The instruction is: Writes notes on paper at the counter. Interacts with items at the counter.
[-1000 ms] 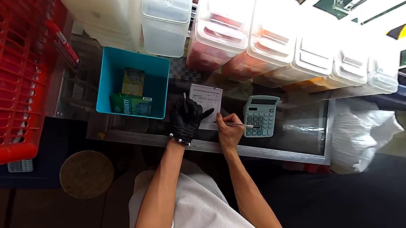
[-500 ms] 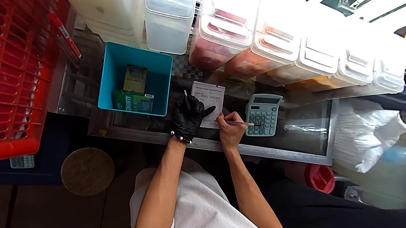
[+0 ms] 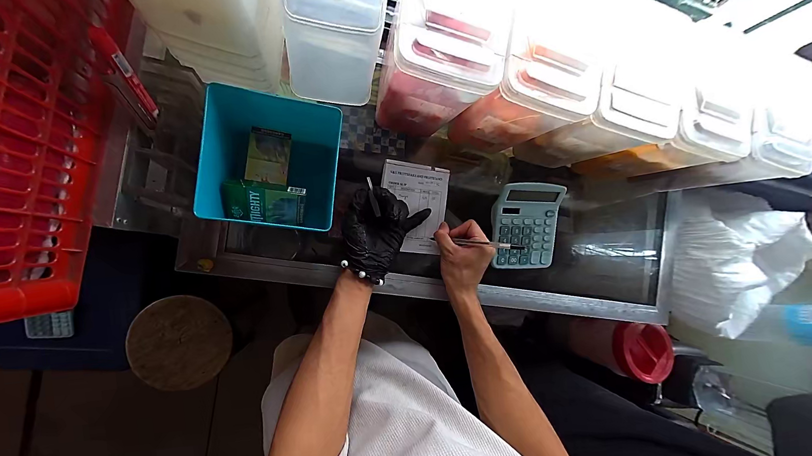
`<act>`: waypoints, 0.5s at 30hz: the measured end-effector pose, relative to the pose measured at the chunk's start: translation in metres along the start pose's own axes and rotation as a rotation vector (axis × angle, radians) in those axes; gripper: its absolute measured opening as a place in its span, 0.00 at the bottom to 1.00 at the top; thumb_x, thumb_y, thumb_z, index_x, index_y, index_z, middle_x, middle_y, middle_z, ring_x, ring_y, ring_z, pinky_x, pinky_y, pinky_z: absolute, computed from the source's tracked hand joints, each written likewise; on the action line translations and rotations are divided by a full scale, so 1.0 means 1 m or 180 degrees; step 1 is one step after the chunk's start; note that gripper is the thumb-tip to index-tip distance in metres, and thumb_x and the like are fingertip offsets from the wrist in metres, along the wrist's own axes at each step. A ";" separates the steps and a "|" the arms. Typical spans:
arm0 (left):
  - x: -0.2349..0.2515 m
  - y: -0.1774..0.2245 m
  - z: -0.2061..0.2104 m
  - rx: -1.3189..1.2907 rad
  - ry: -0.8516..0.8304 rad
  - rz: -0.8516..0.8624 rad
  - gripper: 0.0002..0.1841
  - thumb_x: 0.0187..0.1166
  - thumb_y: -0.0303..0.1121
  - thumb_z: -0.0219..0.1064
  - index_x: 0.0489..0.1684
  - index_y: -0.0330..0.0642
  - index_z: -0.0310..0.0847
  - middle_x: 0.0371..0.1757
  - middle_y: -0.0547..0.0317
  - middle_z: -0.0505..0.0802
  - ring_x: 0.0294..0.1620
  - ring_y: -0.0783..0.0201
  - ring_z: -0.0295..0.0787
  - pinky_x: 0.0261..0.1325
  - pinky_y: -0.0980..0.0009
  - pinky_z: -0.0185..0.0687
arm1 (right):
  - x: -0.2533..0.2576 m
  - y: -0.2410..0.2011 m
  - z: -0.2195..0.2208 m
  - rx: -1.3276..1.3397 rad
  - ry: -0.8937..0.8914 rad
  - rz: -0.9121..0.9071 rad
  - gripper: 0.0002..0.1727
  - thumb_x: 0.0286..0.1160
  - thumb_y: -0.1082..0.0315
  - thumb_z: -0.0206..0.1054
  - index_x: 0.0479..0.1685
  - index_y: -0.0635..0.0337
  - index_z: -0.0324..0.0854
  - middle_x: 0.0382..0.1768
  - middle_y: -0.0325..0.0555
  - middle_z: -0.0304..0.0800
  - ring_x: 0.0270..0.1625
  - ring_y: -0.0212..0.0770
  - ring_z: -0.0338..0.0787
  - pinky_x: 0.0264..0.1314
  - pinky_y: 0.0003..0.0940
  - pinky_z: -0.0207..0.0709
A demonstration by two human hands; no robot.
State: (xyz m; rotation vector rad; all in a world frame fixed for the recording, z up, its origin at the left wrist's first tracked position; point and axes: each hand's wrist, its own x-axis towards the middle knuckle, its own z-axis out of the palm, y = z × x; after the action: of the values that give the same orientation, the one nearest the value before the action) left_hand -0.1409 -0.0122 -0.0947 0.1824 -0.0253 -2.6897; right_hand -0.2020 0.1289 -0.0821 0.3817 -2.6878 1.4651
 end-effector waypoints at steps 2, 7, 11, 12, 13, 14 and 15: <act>0.000 -0.001 0.001 -0.0005 0.0036 0.0007 0.18 0.84 0.50 0.54 0.27 0.53 0.83 0.23 0.65 0.83 0.34 0.57 0.86 0.63 0.38 0.79 | 0.000 -0.001 0.000 -0.0084 0.0001 -0.0013 0.18 0.65 0.65 0.77 0.14 0.50 0.73 0.11 0.27 0.73 0.14 0.23 0.69 0.18 0.23 0.62; -0.001 -0.001 0.006 0.0044 0.0139 0.0055 0.20 0.84 0.50 0.51 0.25 0.54 0.81 0.21 0.66 0.82 0.32 0.58 0.84 0.61 0.40 0.80 | -0.001 -0.002 -0.001 -0.0237 -0.0032 -0.0023 0.17 0.66 0.63 0.77 0.16 0.52 0.75 0.13 0.29 0.74 0.16 0.24 0.71 0.21 0.26 0.64; -0.001 0.000 0.005 0.0022 0.0116 0.0050 0.19 0.84 0.50 0.51 0.27 0.54 0.81 0.22 0.66 0.82 0.33 0.58 0.85 0.60 0.40 0.81 | 0.000 0.000 0.000 -0.0046 -0.0006 0.0009 0.16 0.65 0.64 0.78 0.16 0.51 0.76 0.13 0.28 0.75 0.15 0.22 0.72 0.20 0.23 0.64; 0.000 0.000 0.006 0.0018 0.0138 0.0049 0.19 0.84 0.50 0.51 0.27 0.54 0.82 0.22 0.66 0.82 0.32 0.58 0.85 0.60 0.40 0.81 | 0.000 0.000 0.000 0.0046 -0.0021 0.0020 0.16 0.65 0.65 0.78 0.16 0.51 0.75 0.13 0.27 0.75 0.15 0.22 0.72 0.19 0.22 0.65; -0.001 0.000 0.006 0.0023 0.0152 0.0048 0.19 0.84 0.50 0.51 0.27 0.54 0.81 0.22 0.65 0.82 0.32 0.58 0.85 0.60 0.40 0.81 | 0.000 0.000 0.000 0.0110 -0.0056 0.0027 0.17 0.65 0.66 0.79 0.16 0.51 0.75 0.13 0.27 0.76 0.15 0.22 0.72 0.19 0.22 0.66; -0.001 0.000 0.006 0.0041 0.0149 0.0048 0.19 0.84 0.50 0.50 0.27 0.54 0.81 0.22 0.65 0.83 0.33 0.58 0.85 0.61 0.40 0.81 | -0.001 0.000 0.000 0.0120 -0.0090 0.0043 0.17 0.66 0.66 0.79 0.16 0.51 0.75 0.13 0.27 0.75 0.15 0.22 0.72 0.19 0.22 0.65; -0.001 -0.001 0.006 0.0071 0.0146 0.0057 0.19 0.84 0.51 0.51 0.27 0.54 0.82 0.22 0.65 0.83 0.33 0.58 0.85 0.60 0.40 0.81 | -0.001 -0.001 0.000 0.0106 -0.0109 0.0055 0.17 0.66 0.65 0.79 0.16 0.50 0.75 0.13 0.27 0.75 0.15 0.22 0.72 0.19 0.22 0.65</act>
State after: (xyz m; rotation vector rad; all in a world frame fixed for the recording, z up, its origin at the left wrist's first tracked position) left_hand -0.1408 -0.0112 -0.0888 0.2494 -0.0425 -2.6674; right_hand -0.2013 0.1286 -0.0818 0.3901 -2.7027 1.5237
